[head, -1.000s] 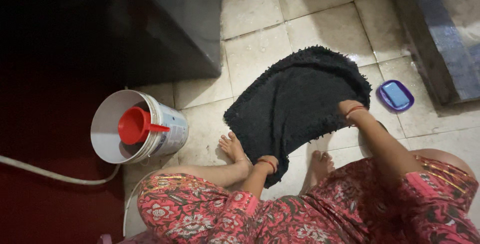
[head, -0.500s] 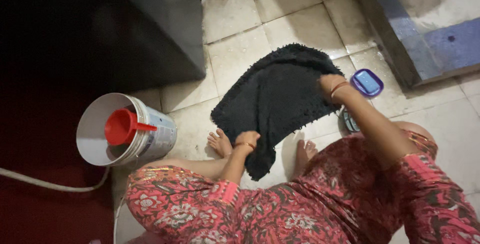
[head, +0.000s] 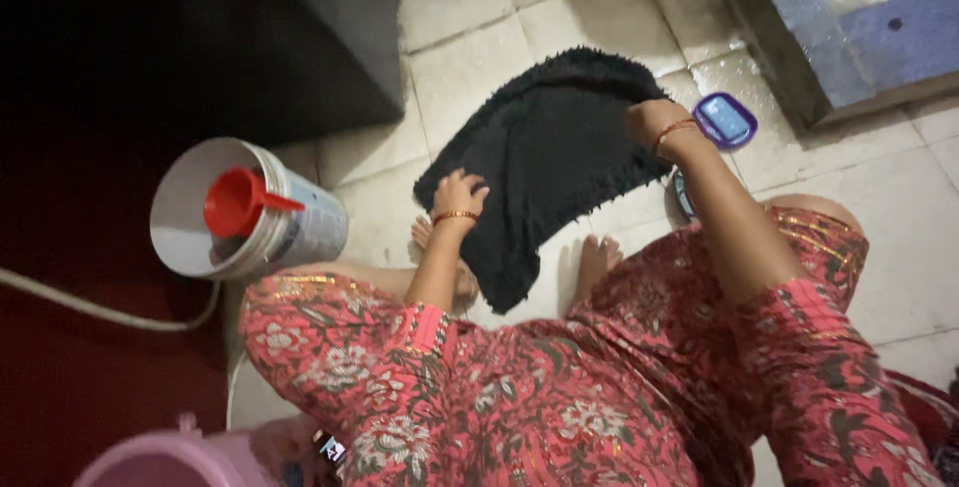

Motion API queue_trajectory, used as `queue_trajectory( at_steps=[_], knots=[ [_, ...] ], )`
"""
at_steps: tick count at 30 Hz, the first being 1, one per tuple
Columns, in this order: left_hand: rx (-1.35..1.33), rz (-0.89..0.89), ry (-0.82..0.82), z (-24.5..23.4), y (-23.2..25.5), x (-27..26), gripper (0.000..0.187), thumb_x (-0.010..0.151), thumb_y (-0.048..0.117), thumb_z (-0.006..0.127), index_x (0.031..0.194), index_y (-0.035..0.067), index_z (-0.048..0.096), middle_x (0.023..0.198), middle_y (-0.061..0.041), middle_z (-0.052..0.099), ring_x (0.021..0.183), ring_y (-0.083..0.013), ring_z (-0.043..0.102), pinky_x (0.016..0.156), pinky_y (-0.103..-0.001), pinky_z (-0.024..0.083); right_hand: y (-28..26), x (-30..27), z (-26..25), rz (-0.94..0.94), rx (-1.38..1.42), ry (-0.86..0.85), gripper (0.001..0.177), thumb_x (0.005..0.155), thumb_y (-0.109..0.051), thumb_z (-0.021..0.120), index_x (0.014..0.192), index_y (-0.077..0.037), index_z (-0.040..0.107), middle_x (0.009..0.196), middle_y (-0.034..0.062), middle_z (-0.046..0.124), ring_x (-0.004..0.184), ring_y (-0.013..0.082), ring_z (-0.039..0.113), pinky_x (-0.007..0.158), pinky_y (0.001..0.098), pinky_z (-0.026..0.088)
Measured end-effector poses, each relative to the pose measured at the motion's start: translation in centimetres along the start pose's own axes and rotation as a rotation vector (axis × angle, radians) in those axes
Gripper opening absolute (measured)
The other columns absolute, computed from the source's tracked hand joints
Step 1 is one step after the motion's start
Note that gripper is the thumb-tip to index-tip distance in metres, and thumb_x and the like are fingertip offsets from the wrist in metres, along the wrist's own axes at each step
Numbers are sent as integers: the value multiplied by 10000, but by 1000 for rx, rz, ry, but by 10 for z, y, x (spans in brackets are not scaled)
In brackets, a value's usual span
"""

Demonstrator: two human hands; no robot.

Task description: The person washes a mat on a tiled floor by pouring water from a red mug, applying a bar of soap, and scrubbing the surface with a handheld brush.

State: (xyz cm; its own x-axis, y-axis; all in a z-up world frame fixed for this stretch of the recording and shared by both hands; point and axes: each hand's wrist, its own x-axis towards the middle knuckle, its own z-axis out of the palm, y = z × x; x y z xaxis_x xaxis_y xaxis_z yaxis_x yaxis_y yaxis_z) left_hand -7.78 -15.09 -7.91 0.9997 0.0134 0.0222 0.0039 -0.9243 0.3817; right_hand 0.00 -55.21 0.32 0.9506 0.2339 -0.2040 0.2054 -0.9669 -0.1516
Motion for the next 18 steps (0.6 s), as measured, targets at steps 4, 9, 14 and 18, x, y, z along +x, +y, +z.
queue_trajectory(
  at_steps=[4,9,14,18],
  knots=[
    [49,-1,-41,-3,11,-12,430,807,391,812,1203,235,749,1473,-136,534,1314,-361,511,1085,-454,458,-10,-16,17,34,105,-14,288,936,-275,555,1064,-131,769,1090,198,735,1027,414,695,894,493,548],
    [9,37,-109,23,46,-1,417,798,379,812,1178,219,749,1410,-118,578,1286,-352,531,1049,-470,464,32,-3,51,72,74,-15,296,946,-280,555,1025,-113,785,1069,209,745,1013,408,711,876,492,564],
    [20,119,-334,86,77,-4,397,839,389,773,1186,198,746,1255,-118,679,1205,-348,607,1003,-475,510,61,27,126,121,120,-159,259,878,-265,611,976,-113,797,1015,197,771,959,380,748,852,469,592],
    [34,114,-526,151,82,-20,416,875,392,753,1233,182,718,1286,-126,660,1207,-363,603,1010,-473,509,61,35,166,118,113,-156,291,928,-318,587,1029,-143,797,1066,192,756,1019,382,719,897,466,574]
  ],
)
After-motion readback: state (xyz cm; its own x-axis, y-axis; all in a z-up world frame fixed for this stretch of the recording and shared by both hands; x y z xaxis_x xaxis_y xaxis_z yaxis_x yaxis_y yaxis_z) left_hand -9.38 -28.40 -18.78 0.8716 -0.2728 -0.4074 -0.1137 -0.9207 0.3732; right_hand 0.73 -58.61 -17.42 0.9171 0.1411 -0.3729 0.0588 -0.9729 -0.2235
